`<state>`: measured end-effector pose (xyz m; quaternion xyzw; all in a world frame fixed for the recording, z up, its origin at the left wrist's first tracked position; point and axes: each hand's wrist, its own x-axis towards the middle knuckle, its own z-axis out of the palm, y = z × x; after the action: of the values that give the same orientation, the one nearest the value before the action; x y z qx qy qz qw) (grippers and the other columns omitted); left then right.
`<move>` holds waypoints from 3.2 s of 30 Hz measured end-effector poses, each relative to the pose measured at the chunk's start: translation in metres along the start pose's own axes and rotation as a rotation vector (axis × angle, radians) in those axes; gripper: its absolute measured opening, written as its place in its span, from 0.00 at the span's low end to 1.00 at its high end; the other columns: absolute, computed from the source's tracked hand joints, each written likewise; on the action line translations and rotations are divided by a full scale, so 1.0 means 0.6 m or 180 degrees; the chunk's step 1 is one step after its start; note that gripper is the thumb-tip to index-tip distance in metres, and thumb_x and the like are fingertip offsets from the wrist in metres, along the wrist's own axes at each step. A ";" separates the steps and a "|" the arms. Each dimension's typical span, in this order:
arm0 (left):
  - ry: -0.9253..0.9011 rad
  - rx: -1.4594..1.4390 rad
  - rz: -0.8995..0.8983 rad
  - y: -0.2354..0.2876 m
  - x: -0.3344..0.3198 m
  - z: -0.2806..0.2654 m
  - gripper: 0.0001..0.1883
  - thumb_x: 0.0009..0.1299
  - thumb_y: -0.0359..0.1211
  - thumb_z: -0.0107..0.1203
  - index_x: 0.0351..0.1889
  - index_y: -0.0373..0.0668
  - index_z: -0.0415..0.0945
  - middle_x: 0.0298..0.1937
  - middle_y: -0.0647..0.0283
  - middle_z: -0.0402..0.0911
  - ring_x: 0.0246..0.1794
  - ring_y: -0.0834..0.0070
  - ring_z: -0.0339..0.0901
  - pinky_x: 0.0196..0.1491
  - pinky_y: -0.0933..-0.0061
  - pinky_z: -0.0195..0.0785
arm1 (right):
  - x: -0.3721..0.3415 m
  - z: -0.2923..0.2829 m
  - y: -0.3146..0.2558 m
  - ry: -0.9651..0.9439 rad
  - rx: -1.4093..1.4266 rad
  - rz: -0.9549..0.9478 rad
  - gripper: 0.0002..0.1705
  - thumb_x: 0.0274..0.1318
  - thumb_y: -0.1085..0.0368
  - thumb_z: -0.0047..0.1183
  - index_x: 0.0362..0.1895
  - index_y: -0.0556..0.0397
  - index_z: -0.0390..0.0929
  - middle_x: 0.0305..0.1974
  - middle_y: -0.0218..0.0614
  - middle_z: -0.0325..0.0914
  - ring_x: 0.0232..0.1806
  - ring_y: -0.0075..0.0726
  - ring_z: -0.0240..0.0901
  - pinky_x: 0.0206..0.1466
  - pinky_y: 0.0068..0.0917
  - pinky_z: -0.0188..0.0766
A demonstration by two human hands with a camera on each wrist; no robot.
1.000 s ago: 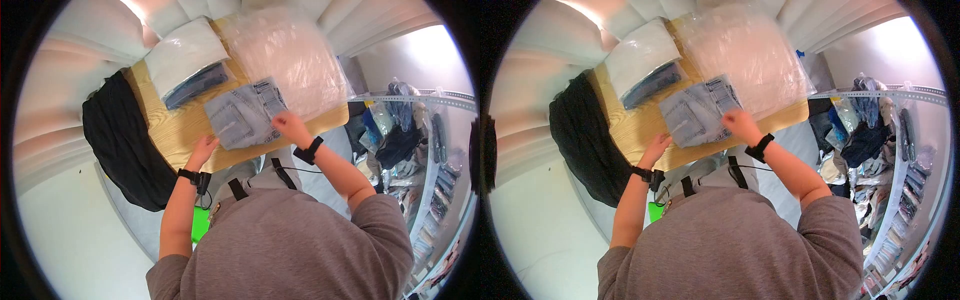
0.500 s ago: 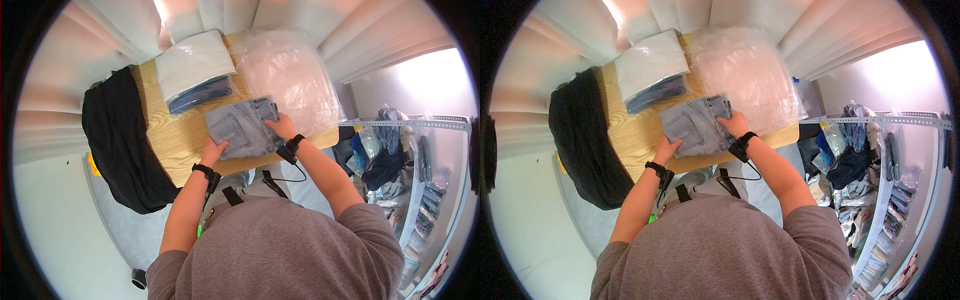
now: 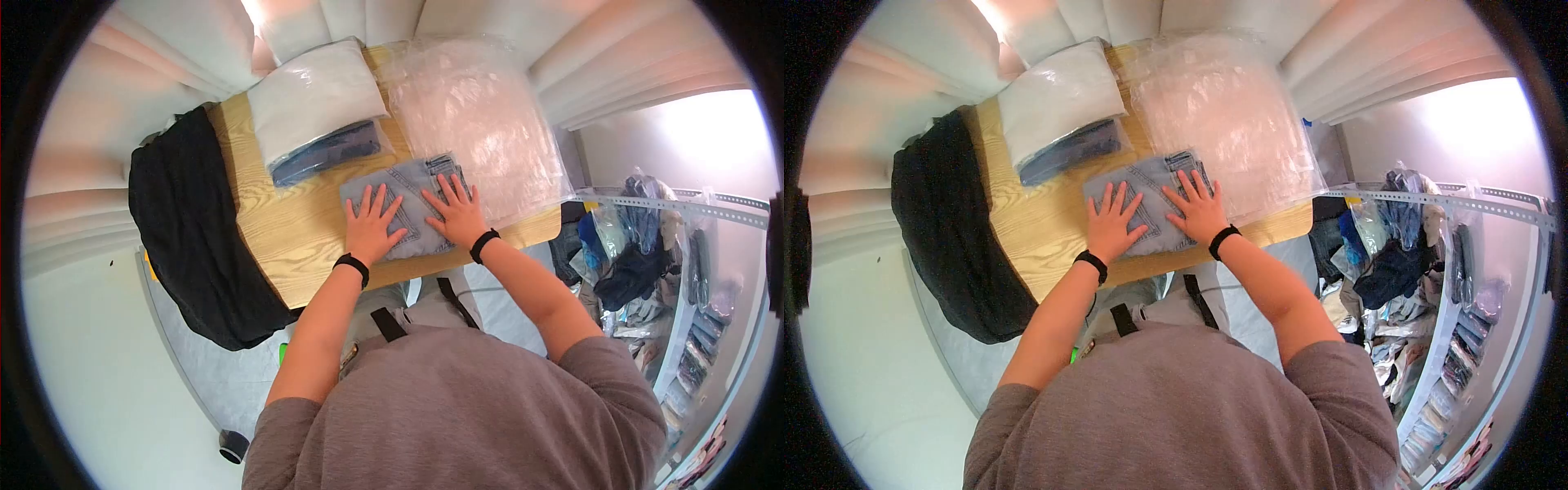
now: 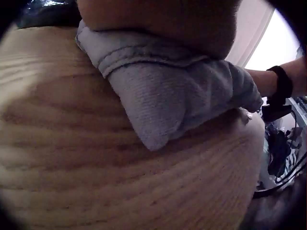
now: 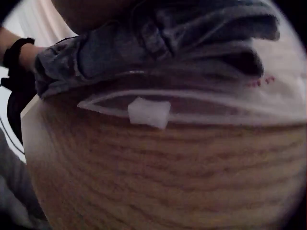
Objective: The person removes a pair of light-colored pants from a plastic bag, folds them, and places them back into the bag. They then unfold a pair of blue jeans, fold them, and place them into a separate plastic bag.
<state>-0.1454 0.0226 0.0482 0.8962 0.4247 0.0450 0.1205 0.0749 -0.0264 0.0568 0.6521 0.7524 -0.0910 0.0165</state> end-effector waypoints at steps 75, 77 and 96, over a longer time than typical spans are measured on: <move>-0.0366 -0.2364 0.1313 0.267 -0.034 -0.109 0.42 0.52 0.34 0.61 0.63 0.29 0.53 0.61 0.38 0.56 0.62 0.45 0.56 0.63 0.58 0.53 | -0.231 -0.115 0.009 0.0249 0.6090 0.1927 0.34 0.46 0.64 0.60 0.56 0.60 0.61 0.48 0.39 0.70 0.49 0.31 0.69 0.50 0.28 0.68; -0.0495 -0.2332 0.1404 0.304 -0.019 -0.089 0.42 0.53 0.36 0.61 0.64 0.30 0.53 0.64 0.39 0.54 0.64 0.45 0.55 0.64 0.59 0.52 | -0.260 -0.129 0.028 0.0538 0.6107 0.2061 0.29 0.46 0.66 0.57 0.54 0.60 0.63 0.45 0.38 0.72 0.45 0.31 0.71 0.48 0.27 0.70; -0.0900 0.0186 0.0805 0.299 0.089 0.095 0.33 0.62 0.39 0.54 0.66 0.54 0.56 0.70 0.46 0.46 0.70 0.49 0.45 0.63 0.45 0.50 | -0.564 -0.144 0.305 0.2419 0.5522 0.3799 0.28 0.43 0.67 0.52 0.52 0.62 0.66 0.47 0.38 0.72 0.46 0.36 0.69 0.51 0.28 0.65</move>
<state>0.0333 -0.0559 0.0375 0.9429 0.2887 -0.0790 0.1462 0.3137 -0.3195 0.1694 0.6848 -0.0430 -0.3573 -0.6336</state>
